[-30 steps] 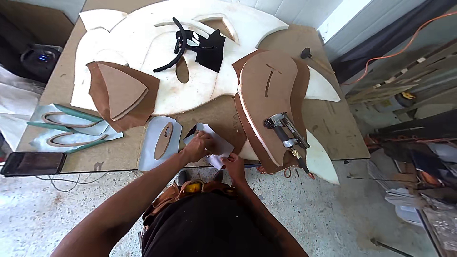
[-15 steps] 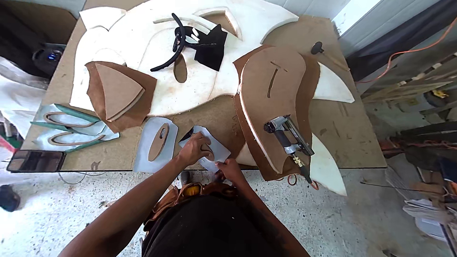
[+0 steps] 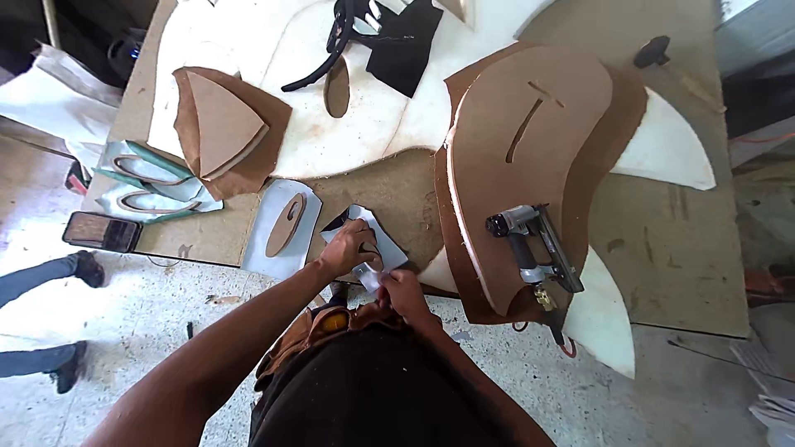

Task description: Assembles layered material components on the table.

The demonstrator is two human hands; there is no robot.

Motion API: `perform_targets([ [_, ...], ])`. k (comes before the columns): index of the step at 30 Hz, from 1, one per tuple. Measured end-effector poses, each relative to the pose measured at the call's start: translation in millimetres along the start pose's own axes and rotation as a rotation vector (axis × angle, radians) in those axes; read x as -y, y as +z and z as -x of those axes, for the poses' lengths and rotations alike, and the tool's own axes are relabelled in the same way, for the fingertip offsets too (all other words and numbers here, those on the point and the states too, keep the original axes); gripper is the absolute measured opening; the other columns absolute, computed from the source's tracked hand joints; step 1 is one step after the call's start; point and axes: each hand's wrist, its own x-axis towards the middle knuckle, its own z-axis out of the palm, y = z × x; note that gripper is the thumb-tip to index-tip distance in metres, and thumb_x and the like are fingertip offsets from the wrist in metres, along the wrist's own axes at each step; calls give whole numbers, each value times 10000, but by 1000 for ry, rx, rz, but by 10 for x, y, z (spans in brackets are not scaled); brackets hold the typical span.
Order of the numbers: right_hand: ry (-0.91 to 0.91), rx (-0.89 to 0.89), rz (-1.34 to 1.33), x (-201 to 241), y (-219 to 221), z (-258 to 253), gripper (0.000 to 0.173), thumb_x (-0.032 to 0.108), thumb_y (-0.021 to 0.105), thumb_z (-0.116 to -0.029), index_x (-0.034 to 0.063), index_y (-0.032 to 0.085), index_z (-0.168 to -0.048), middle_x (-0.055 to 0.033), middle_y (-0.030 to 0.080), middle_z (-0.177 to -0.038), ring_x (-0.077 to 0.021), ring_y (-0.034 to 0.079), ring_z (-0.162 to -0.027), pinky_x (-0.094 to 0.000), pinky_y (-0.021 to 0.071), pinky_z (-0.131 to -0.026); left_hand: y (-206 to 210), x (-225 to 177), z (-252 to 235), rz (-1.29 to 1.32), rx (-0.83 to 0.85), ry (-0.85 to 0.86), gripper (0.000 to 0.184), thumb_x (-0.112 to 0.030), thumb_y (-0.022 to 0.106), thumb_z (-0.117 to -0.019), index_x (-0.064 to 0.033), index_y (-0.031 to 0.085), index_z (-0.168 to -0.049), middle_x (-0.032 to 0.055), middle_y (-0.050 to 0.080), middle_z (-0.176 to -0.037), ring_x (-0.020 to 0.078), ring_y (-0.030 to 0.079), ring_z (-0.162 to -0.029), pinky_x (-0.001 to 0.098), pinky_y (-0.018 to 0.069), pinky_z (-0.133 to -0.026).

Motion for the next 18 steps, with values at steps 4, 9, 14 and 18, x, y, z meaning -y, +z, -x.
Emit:
perform_targets([
  [4, 43, 36, 25, 208, 50, -145, 427, 379, 440, -1108, 21, 661, -1038, -98, 770, -844, -210, 724, -635, -367, 601, -586, -30, -23, -24, 16, -1, 11, 276, -429, 825, -840, -201, 751, -976, -17, 631, -1064, 154, 585, -1097, 392, 489, -1041],
  [9, 60, -20, 257, 380, 46, -293, 478, 431, 482, -1084, 30, 704, -949, -87, 714, -690, -210, 669, -542, -401, 580, -553, -108, 41, -7, 53, 72, 134, 290, -431, 749, -838, -224, 764, -1041, -38, 632, -1093, 121, 576, -1104, 374, 486, -1024],
  [14, 35, -46, 640, 580, 76, -413, 461, 476, 500, -1046, 85, 701, -907, -77, 706, -709, -226, 705, -623, -473, 605, -619, -152, 3, 12, -43, 109, 150, 548, -605, 825, -648, -267, 742, -1070, -44, 621, -1139, 147, 561, -1133, 401, 472, -1039],
  [18, 37, -48, 850, 674, 42, -544, 441, 542, 623, -945, 114, 712, -888, -110, 706, -829, -297, 709, -803, -580, 569, -693, -85, -37, 36, -146, 85, 150, 636, -719, 806, -607, -285, 725, -1066, -45, 619, -1141, 169, 561, -1137, 431, 481, -1024],
])
